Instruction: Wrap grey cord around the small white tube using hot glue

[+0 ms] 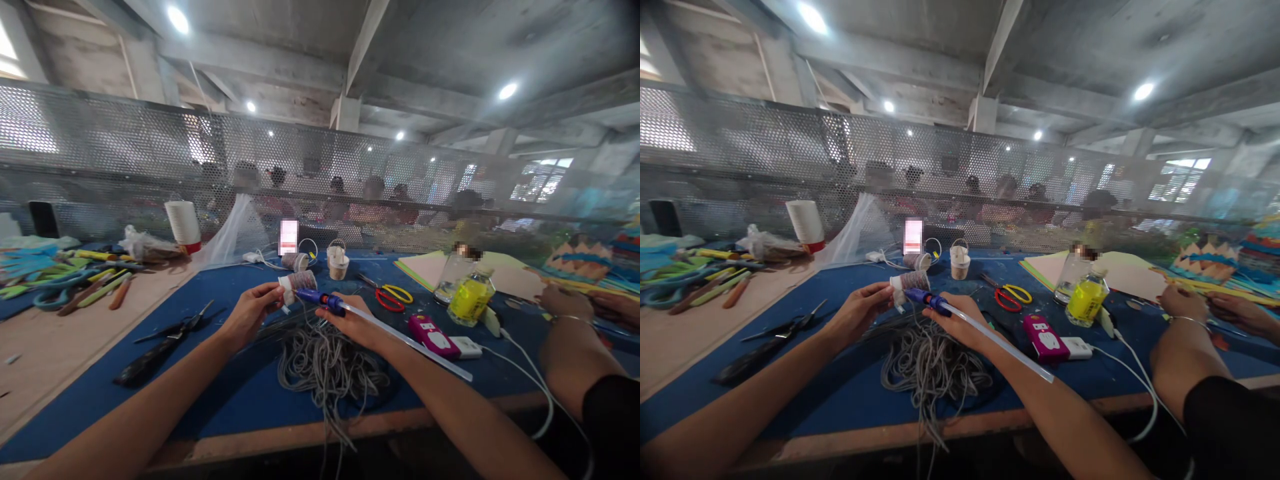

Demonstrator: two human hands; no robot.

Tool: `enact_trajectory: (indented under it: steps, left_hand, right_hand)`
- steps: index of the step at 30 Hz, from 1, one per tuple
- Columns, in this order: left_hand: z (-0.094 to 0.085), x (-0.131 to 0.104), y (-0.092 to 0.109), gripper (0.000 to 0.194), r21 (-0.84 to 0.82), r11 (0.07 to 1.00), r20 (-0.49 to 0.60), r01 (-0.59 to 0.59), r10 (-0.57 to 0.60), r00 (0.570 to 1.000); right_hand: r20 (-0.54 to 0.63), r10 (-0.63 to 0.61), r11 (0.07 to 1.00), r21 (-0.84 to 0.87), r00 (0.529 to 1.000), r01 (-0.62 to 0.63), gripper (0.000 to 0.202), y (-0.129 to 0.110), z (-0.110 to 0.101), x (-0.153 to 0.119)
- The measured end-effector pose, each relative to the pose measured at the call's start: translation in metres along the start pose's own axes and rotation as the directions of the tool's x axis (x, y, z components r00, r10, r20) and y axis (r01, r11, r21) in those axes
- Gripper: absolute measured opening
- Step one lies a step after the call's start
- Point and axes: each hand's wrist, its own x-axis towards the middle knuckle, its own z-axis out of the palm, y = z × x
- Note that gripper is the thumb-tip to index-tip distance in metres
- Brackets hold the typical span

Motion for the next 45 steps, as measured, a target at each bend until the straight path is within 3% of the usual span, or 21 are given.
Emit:
enact_trajectory:
  steps: [45]
  left_hand:
    - [0.0008, 0.0009, 0.0016, 0.022, -0.074, 0.997, -0.022, 0.008, -0.009, 1.000]
  right_hand:
    - [0.026, 0.037, 0.999, -0.038, 0.999, -0.036, 0.037, -0.0015, -0.0026, -0.0006]
